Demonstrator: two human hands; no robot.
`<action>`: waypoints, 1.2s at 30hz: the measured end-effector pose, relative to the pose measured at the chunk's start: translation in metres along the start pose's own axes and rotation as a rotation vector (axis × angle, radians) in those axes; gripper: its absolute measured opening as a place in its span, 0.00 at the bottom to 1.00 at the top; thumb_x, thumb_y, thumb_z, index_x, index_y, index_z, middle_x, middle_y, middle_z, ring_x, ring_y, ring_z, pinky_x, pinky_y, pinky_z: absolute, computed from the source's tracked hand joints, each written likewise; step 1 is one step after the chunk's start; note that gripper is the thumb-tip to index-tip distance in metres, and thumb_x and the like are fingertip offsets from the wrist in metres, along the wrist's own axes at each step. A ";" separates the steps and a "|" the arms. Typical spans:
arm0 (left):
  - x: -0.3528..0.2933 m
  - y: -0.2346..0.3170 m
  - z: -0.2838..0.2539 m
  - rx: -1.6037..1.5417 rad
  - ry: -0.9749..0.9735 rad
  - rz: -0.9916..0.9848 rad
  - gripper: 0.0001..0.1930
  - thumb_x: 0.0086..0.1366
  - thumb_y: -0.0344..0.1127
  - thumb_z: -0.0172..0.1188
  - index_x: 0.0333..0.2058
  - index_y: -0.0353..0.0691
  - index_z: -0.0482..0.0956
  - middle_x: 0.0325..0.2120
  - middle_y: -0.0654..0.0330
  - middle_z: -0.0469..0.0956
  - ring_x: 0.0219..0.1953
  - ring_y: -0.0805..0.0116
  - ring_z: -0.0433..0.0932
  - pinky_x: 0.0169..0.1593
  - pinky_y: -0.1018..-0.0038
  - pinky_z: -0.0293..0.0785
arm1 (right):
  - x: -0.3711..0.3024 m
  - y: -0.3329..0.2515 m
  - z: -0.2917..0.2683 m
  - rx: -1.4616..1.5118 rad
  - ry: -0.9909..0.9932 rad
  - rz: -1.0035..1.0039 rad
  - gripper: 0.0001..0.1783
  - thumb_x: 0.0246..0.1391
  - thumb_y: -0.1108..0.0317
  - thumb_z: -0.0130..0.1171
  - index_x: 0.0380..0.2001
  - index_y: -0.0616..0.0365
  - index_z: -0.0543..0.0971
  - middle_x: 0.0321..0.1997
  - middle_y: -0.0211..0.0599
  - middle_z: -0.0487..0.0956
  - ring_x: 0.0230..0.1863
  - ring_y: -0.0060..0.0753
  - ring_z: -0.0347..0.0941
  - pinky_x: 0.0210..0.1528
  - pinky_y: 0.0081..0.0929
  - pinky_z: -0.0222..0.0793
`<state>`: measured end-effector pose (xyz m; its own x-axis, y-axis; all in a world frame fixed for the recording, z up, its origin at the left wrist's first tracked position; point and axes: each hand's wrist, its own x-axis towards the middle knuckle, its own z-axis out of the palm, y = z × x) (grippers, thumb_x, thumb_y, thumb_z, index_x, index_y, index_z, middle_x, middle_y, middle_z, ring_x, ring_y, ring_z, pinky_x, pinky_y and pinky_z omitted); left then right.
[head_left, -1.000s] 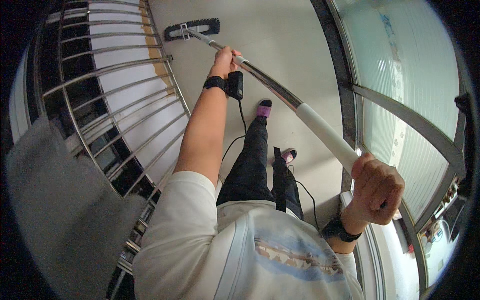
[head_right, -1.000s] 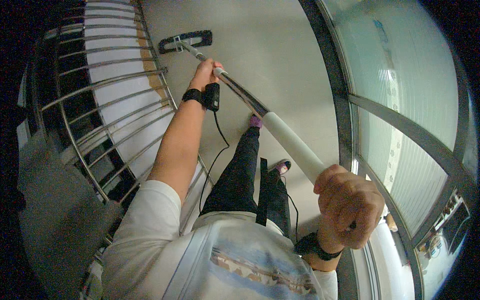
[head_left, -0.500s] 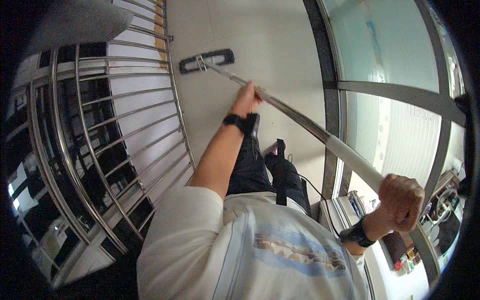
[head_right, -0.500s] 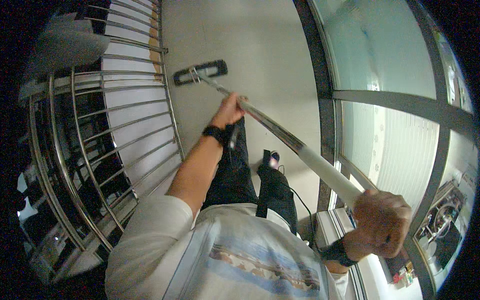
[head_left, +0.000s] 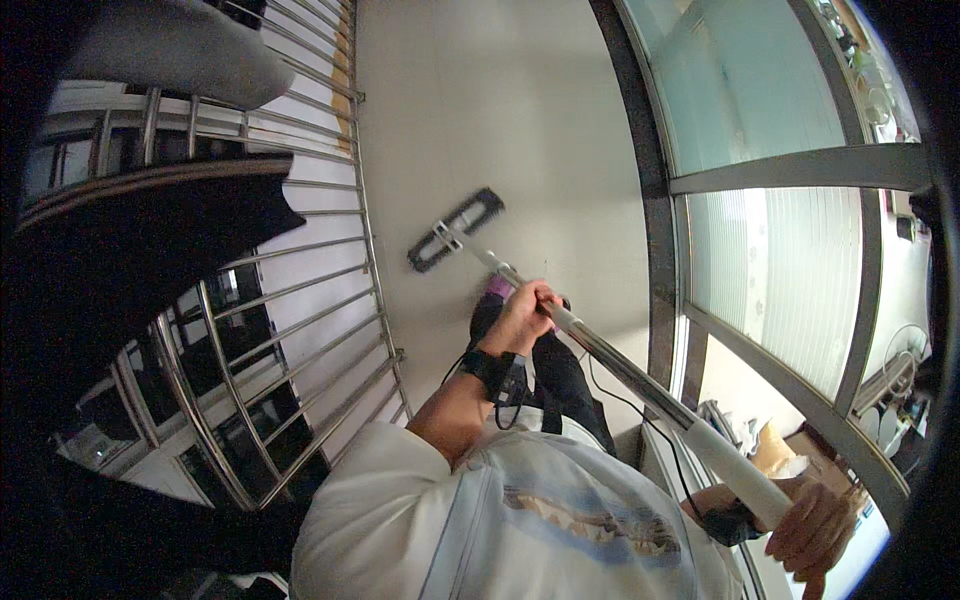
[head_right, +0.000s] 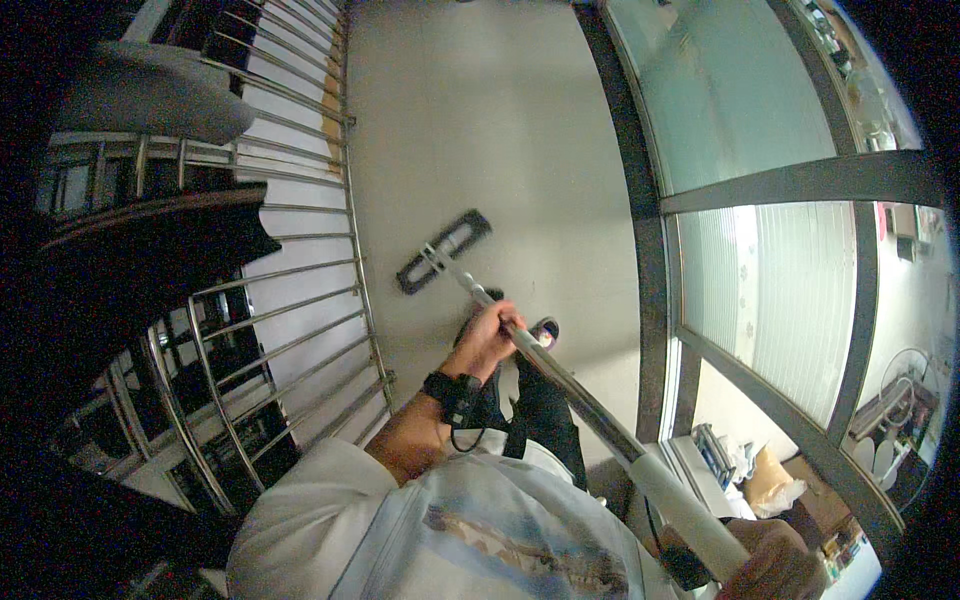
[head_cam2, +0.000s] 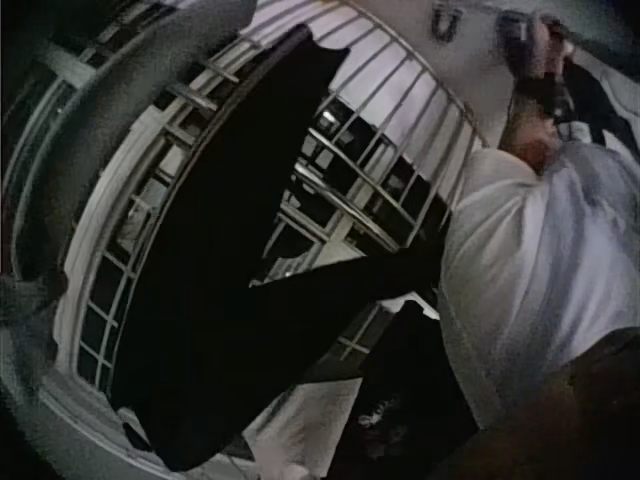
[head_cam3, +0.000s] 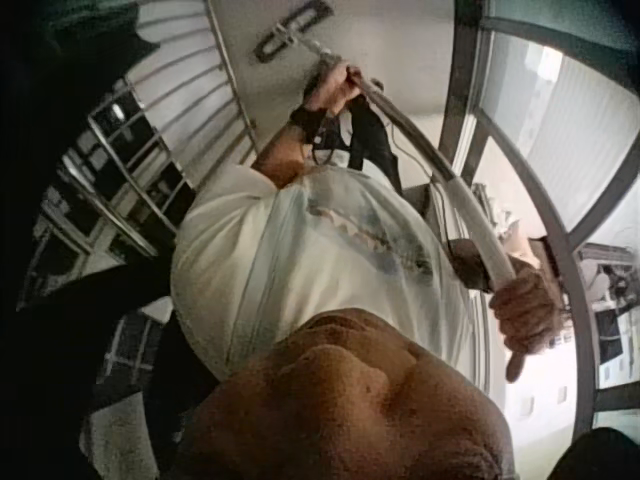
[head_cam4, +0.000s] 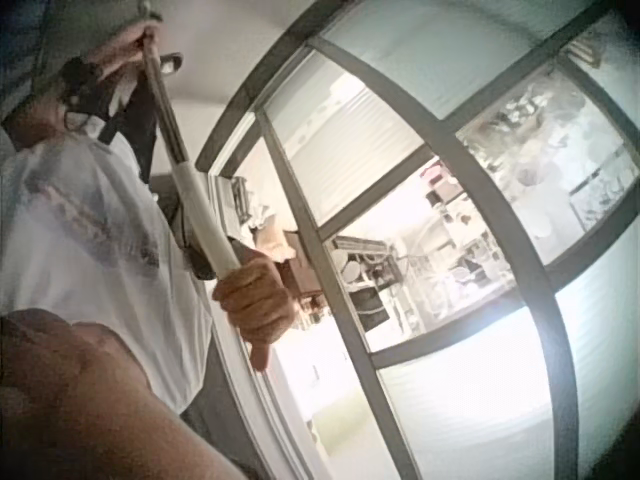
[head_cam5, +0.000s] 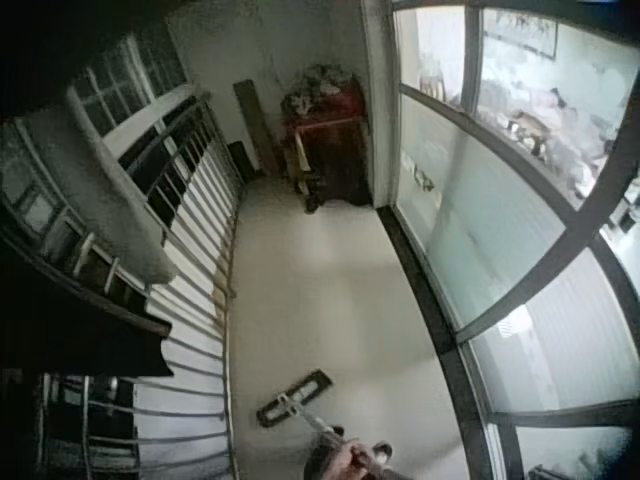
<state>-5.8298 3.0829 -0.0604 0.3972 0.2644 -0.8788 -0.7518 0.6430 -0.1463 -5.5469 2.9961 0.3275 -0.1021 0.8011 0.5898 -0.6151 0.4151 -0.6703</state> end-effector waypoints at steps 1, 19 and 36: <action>-0.002 0.012 0.002 0.021 -0.070 0.013 0.13 0.60 0.30 0.48 0.17 0.42 0.60 0.13 0.64 0.61 0.15 0.72 0.63 0.24 0.74 0.65 | 0.008 0.010 0.006 0.014 -0.065 0.019 0.18 0.45 0.56 0.62 0.11 0.54 0.73 0.11 0.28 0.74 0.12 0.21 0.71 0.21 0.24 0.76; 0.120 0.370 0.168 -0.156 -0.196 0.280 0.12 0.65 0.41 0.45 0.27 0.39 0.63 0.18 0.63 0.66 0.20 0.72 0.69 0.29 0.72 0.75 | 0.151 0.344 -0.036 -0.371 0.011 0.307 0.24 0.49 0.61 0.55 0.06 0.57 0.60 0.10 0.35 0.61 0.15 0.44 0.63 0.37 0.44 0.65; 0.168 0.143 0.110 1.086 0.123 0.108 0.14 0.63 0.42 0.41 0.37 0.36 0.63 0.23 0.54 0.71 0.24 0.61 0.74 0.29 0.64 0.75 | -0.049 0.150 0.036 -0.610 0.969 0.194 0.24 0.57 0.61 0.37 0.07 0.46 0.55 0.06 0.21 0.50 0.11 0.23 0.43 0.24 0.27 0.46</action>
<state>-5.8125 3.2984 -0.1786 0.2569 0.3227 -0.9110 0.1083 0.9271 0.3589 -5.6625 3.0036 0.2142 0.6499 0.7591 0.0386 -0.1490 0.1771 -0.9729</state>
